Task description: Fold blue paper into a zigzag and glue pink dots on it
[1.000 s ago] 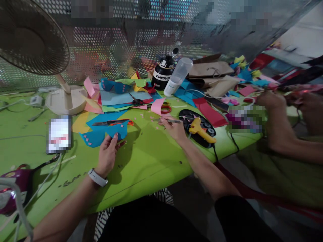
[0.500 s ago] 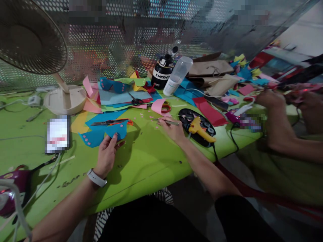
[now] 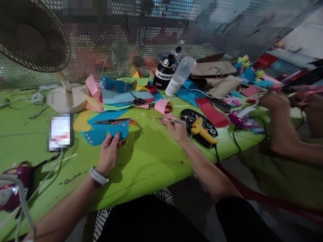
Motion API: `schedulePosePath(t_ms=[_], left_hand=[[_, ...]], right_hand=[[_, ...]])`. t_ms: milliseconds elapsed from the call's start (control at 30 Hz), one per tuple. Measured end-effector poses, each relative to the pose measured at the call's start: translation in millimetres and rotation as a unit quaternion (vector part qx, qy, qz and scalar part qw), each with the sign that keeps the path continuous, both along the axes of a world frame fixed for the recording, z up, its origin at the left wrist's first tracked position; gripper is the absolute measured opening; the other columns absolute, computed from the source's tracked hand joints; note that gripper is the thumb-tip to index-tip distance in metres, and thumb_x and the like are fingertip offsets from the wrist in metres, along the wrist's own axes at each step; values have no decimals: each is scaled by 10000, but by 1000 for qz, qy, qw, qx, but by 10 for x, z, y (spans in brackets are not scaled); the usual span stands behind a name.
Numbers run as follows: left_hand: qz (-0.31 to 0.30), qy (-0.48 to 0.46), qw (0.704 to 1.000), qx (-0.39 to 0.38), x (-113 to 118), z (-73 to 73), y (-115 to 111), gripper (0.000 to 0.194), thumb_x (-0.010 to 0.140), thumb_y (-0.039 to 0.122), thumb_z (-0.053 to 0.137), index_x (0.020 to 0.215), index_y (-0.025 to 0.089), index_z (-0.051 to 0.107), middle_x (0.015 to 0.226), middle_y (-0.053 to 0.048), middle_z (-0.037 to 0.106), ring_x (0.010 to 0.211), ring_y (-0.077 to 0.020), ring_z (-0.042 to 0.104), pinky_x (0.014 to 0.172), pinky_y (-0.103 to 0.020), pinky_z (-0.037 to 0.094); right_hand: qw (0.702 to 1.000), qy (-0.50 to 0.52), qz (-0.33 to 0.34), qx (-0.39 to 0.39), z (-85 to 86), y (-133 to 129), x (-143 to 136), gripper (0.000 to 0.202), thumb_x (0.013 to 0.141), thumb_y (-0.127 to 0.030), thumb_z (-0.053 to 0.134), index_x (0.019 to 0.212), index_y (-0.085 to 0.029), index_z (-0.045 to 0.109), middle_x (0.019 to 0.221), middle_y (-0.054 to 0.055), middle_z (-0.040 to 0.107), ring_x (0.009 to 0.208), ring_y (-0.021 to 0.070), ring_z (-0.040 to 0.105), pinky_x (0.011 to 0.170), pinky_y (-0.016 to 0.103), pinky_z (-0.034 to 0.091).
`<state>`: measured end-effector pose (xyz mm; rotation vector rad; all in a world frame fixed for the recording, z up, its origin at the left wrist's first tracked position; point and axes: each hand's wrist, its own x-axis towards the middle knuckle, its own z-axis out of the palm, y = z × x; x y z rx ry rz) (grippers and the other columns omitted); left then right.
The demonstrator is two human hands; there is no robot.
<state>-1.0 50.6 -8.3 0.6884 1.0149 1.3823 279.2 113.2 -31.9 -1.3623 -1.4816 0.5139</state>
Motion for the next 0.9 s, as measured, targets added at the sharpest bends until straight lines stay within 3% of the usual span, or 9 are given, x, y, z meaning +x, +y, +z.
schedulePosePath(t_ms=[200, 400, 567, 900], left_hand=[[-15, -13, 1000, 16, -9, -70, -13, 310, 752, 412, 763, 980, 216, 687, 1041, -24, 703, 897, -168, 675, 792, -316, 567], [-28, -16, 999, 19, -7, -52, -46, 315, 749, 429, 765, 928, 191, 665, 929, -20, 702, 865, -178, 686, 831, -366, 547], [-26, -24, 999, 19, 2, -23, -59, 282, 726, 398, 789, 842, 183, 649, 846, 8, 680, 784, -130, 651, 808, -333, 551], [-39, -8, 999, 16, 4, 12, -78, 300, 676, 324, 824, 834, 176, 617, 908, -22, 705, 843, -155, 673, 831, -341, 550]], right_hand=[[996, 51, 64, -18, 265, -339, -332, 307, 882, -474, 583, 947, -186, 669, 870, 72, 766, 767, 219, 743, 559, 296, 585], [982, 62, 179, 15, 570, -664, -870, 205, 896, -363, 606, 956, -193, 704, 848, 37, 771, 781, 194, 745, 690, 317, 618], [978, 44, 200, 40, 510, -673, -1075, 161, 902, -317, 596, 968, -233, 716, 852, 20, 772, 775, 197, 746, 695, 325, 625], [981, -2, 185, 63, 465, -676, -1041, 174, 911, -305, 584, 1003, -234, 713, 862, 24, 772, 771, 199, 744, 650, 331, 630]])
